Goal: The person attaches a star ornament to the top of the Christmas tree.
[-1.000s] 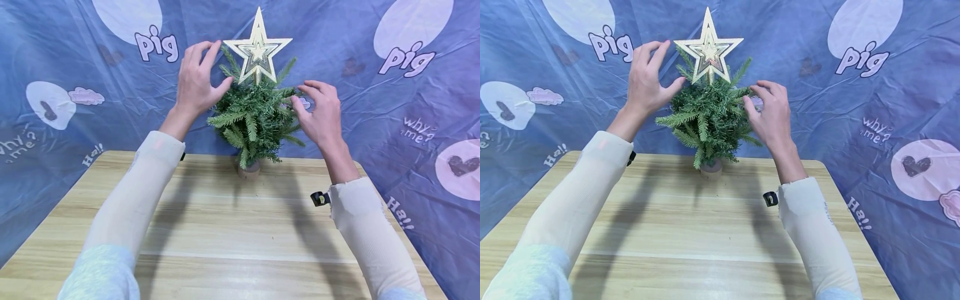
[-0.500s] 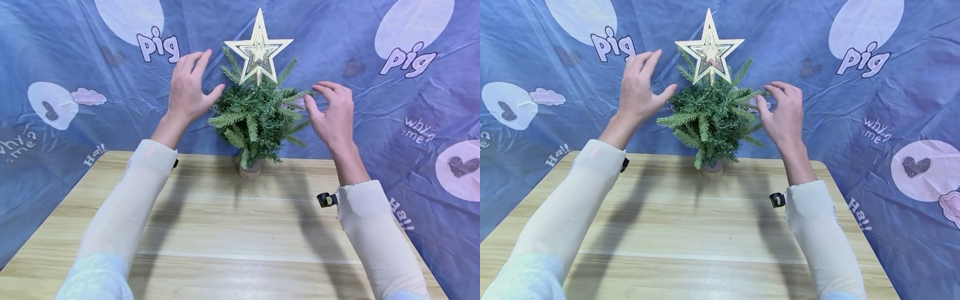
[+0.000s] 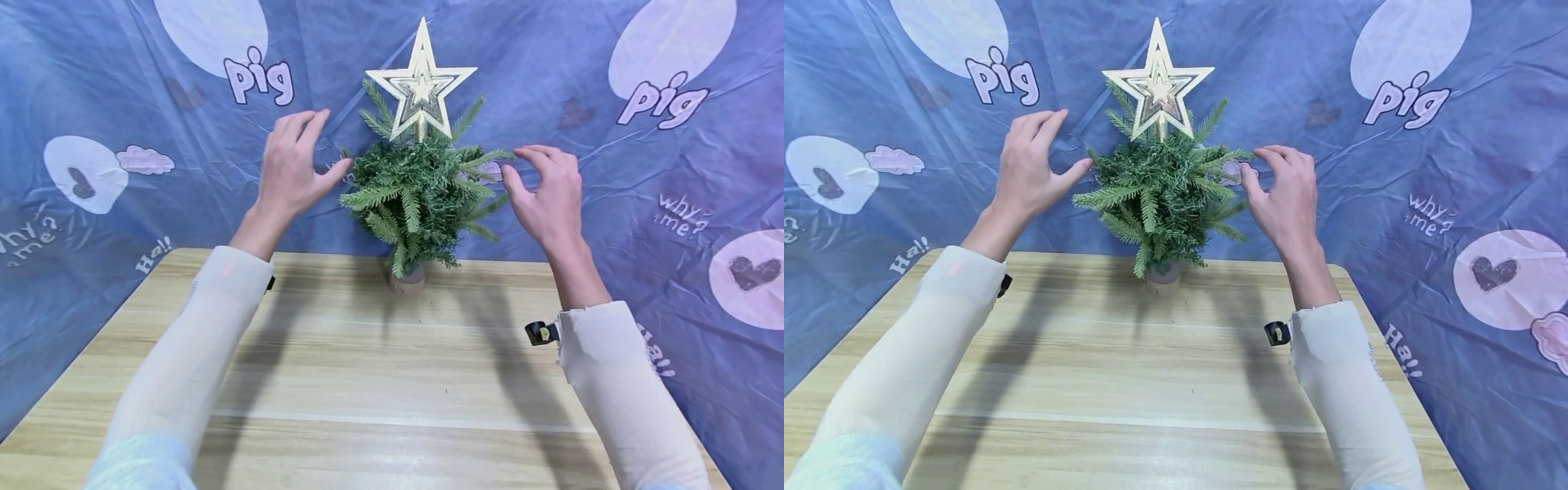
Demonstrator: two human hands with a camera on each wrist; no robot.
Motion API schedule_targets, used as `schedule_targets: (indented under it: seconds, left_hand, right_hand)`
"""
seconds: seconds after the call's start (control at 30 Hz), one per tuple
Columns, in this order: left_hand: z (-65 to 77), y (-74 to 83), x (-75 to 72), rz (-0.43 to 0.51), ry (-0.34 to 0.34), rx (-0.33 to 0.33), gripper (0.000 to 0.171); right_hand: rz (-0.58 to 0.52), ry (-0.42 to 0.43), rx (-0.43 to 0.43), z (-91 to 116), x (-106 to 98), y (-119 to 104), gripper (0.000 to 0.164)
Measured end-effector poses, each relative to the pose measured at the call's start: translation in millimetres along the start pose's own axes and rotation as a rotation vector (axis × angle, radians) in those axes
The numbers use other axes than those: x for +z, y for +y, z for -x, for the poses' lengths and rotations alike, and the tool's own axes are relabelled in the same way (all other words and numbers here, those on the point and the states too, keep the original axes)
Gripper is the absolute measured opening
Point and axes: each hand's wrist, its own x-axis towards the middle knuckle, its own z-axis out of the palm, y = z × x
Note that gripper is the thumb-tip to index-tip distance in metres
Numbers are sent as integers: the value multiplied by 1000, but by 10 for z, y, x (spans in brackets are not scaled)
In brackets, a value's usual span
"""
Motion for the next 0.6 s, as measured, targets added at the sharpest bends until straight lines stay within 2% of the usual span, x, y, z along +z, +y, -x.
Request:
schedule_targets:
  seconds: [0.17,0.3,0.6]
  left_hand:
    - [92,-45,-34,2,-2,-18,71]
    - [169,-68,-59,-9,-30,-41,71]
    - [322,-101,-157,-41,-151,-120,71]
  right_hand:
    - [18,-16,10,8,-10,33,39]
    - [30,-15,0,29,-31,73,39]
    - [71,-49,22,99,-108,162,44]
